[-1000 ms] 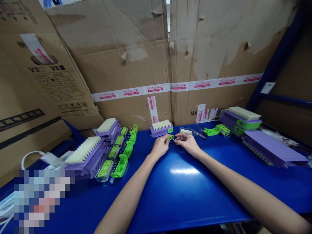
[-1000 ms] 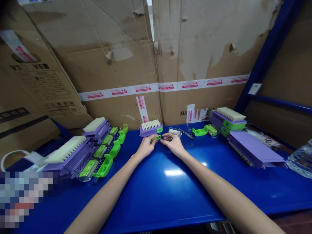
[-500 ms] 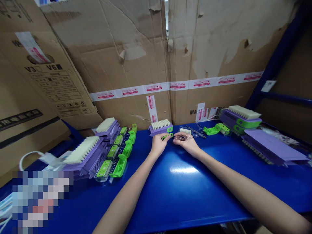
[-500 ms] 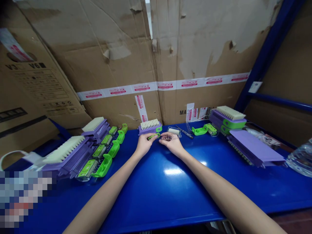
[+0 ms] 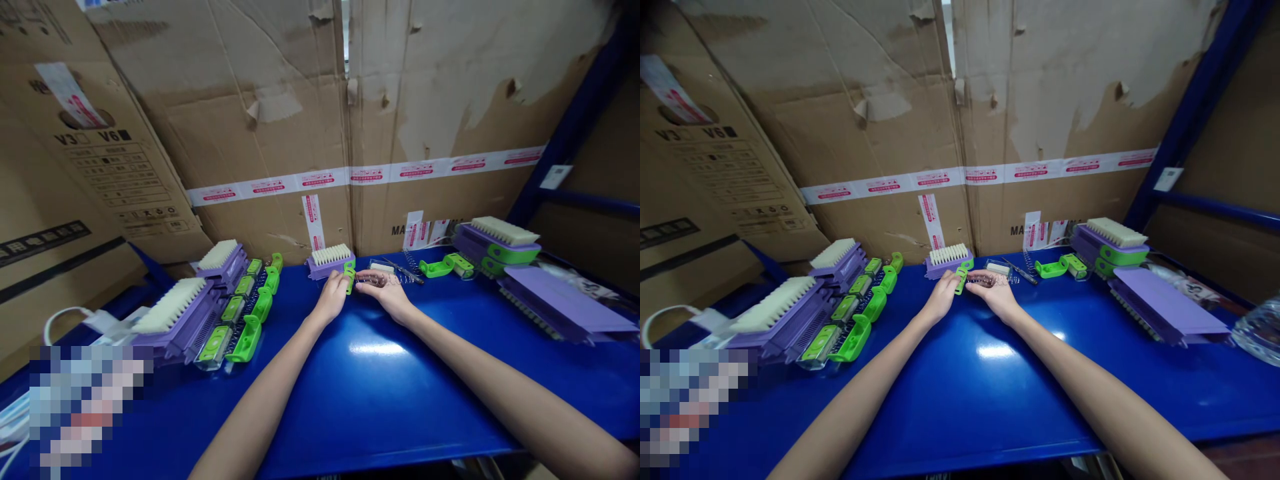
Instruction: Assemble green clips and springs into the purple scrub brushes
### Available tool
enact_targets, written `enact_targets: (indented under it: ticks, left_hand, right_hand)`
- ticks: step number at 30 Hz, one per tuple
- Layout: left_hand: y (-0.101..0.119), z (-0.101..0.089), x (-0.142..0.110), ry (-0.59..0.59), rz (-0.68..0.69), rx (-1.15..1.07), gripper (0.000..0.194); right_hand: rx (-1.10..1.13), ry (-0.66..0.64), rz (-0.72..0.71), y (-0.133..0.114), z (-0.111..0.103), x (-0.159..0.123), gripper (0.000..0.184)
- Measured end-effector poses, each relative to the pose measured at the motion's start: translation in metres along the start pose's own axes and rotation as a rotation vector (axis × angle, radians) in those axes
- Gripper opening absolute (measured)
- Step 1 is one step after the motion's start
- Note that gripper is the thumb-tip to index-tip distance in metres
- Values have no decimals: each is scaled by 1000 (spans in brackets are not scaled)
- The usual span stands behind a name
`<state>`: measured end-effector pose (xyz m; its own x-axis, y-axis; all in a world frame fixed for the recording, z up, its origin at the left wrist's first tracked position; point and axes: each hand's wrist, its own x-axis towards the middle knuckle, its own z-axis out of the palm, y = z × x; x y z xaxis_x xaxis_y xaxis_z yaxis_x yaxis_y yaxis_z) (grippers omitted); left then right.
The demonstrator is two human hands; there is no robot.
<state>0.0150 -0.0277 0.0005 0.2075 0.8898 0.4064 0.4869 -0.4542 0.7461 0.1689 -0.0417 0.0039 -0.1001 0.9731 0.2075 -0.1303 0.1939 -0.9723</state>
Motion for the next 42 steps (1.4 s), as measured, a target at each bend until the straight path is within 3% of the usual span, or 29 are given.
enact_targets:
  ticks: [5,9,16,26,33,42]
  left_hand:
    - [-3,0,0,-16,5,-81,24]
    - [-6,1,0,-53,-53,-236,45]
    - [0,1,-1,52,-78,-319,28]
    - [5,3,-3,122,-9,-291,6]
    - [1,6,-1,88,-110,-319,14]
    - [8,2,-2,-37,-187,-555,20]
  right_hand:
    - [8,-4,24,2,0,-1,38]
    - [19,4,34,5,0,0,40]
    - [-55,42,37,3,-1,1,42]
    - [-183,63,-36,4,-2,1,39]
    - [-137,66,-34,1,-2,0,39]
    - [-187,78,-49,-3,-3,1,38]
